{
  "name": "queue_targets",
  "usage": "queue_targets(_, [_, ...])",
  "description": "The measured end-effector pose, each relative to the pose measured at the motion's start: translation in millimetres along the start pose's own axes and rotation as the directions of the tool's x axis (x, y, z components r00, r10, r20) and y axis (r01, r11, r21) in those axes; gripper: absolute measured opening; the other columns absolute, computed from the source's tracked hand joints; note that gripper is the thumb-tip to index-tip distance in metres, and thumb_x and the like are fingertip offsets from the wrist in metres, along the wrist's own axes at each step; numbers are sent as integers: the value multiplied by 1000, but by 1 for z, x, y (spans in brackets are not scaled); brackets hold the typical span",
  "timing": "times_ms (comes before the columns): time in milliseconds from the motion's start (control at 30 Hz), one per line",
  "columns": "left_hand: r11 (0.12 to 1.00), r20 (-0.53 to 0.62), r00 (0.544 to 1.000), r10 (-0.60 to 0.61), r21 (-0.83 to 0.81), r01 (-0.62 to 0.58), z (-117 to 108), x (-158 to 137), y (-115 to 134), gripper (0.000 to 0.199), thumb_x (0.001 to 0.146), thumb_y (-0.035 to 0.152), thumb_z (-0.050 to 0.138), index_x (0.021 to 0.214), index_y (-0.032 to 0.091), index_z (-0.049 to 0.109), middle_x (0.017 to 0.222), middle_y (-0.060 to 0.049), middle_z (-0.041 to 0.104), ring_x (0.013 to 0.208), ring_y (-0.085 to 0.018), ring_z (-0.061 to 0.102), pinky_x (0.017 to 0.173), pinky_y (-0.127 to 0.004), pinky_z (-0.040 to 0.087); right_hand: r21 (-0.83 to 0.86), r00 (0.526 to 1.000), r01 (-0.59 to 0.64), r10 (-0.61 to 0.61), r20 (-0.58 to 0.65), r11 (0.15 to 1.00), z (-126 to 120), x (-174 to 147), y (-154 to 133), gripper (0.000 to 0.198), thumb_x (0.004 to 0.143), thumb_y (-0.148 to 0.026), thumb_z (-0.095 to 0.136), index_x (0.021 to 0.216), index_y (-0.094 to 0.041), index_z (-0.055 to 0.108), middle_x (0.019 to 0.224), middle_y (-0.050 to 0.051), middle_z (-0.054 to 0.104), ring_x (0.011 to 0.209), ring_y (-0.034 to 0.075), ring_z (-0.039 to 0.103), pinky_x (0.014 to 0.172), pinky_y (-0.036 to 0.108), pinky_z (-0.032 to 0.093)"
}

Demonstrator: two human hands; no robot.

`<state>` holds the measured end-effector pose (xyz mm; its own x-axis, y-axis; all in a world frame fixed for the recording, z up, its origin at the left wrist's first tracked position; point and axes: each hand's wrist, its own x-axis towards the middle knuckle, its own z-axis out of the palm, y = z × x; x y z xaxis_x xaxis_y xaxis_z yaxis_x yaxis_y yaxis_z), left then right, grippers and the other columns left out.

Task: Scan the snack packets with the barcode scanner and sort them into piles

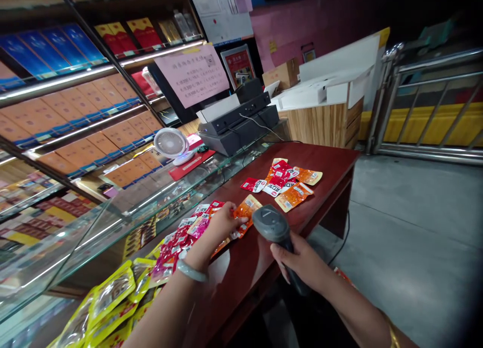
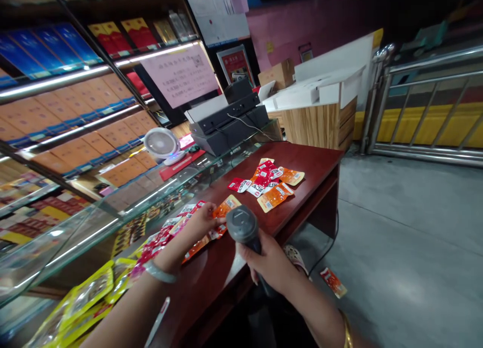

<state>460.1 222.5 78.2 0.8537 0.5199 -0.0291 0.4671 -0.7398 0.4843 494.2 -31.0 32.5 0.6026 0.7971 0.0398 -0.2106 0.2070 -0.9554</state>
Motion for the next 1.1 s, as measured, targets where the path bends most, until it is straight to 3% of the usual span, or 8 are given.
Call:
queue_targets(133, [982, 73, 994, -83, 178, 69, -44, 6, -23, 40, 73, 58, 72, 88, 21, 66, 74, -2, 70, 71, -20, 65, 64, -27, 46, 1, 991, -51, 51, 121, 999, 13, 7, -3, 39, 84, -56, 66, 94, -22, 50, 46, -13, 45, 35, 8, 41, 39, 19, 38])
queue_targets(267, [808, -13, 985, -169, 571, 146, -67, 34, -23, 34, 80, 56, 66, 87, 23, 74, 90, -10, 76, 90, -29, 70, 78, -35, 49, 22, 982, -98, 93, 167, 995, 16, 19, 0, 34, 83, -51, 66, 95, -23, 51, 46, -14, 43, 32, 7, 40, 36, 18, 37])
queue_targets(400, [827, -29, 998, -49, 559, 57, -39, 80, 1, 39, 92, 49, 55, 116, 24, 73, 114, -14, 75, 109, -30, 67, 91, -37, 49, 6, 976, -162, 159, 150, 987, 9, 25, -1, 34, 81, -49, 69, 95, -23, 52, 49, -14, 44, 33, 7, 41, 36, 17, 36])
queue_targets(500, [858, -26, 988, 155, 500, -121, -4, 115, 19, 52, 94, 39, 55, 145, 29, 55, 142, -12, 61, 129, -28, 56, 107, -38, 42, 18, 975, -183, 180, 130, 983, 3, 26, -4, 32, 82, -48, 68, 94, -24, 52, 50, -13, 45, 34, 6, 41, 36, 16, 35])
queue_targets(633, [812, 142, 948, 286, 488, -319, 21, 150, 35, 50, 90, 41, 64, 140, 38, 58, 157, -7, 46, 146, -32, 38, 116, -47, 33, 55, 975, -185, 176, 134, 981, -2, 25, -3, 36, 83, -52, 69, 95, -24, 51, 50, -13, 44, 34, 6, 41, 35, 16, 34])
queue_targets(833, [899, 150, 979, 140, 396, -189, 13, 154, 30, 39, 74, 39, 80, 105, 21, 66, 105, -9, 73, 97, -25, 67, 83, -32, 50, 27, 986, -146, 143, 87, 989, -5, 24, 2, 45, 82, -62, 70, 92, -22, 51, 55, -11, 46, 35, 6, 42, 36, 17, 37])
queue_targets(967, [992, 45, 992, 119, 35, -121, 6, 126, 18, 13, 84, 28, 66, 92, 20, 60, 76, 0, 68, 64, -13, 60, 60, -24, 42, -14, 989, -139, 139, 55, 990, -7, 21, 8, 48, 83, -65, 67, 96, -22, 52, 51, -12, 45, 34, 7, 43, 36, 18, 36])
queue_targets(1100, [983, 19, 997, 72, -173, -67, 0, 88, 15, 14, 84, 32, 65, 89, 20, 60, 62, 3, 62, 50, -11, 50, 52, -23, 36, -84, 992, -109, 114, 59, 990, -3, 13, 11, 44, 86, -63, 65, 95, -22, 51, 48, -13, 45, 34, 8, 43, 36, 18, 36])
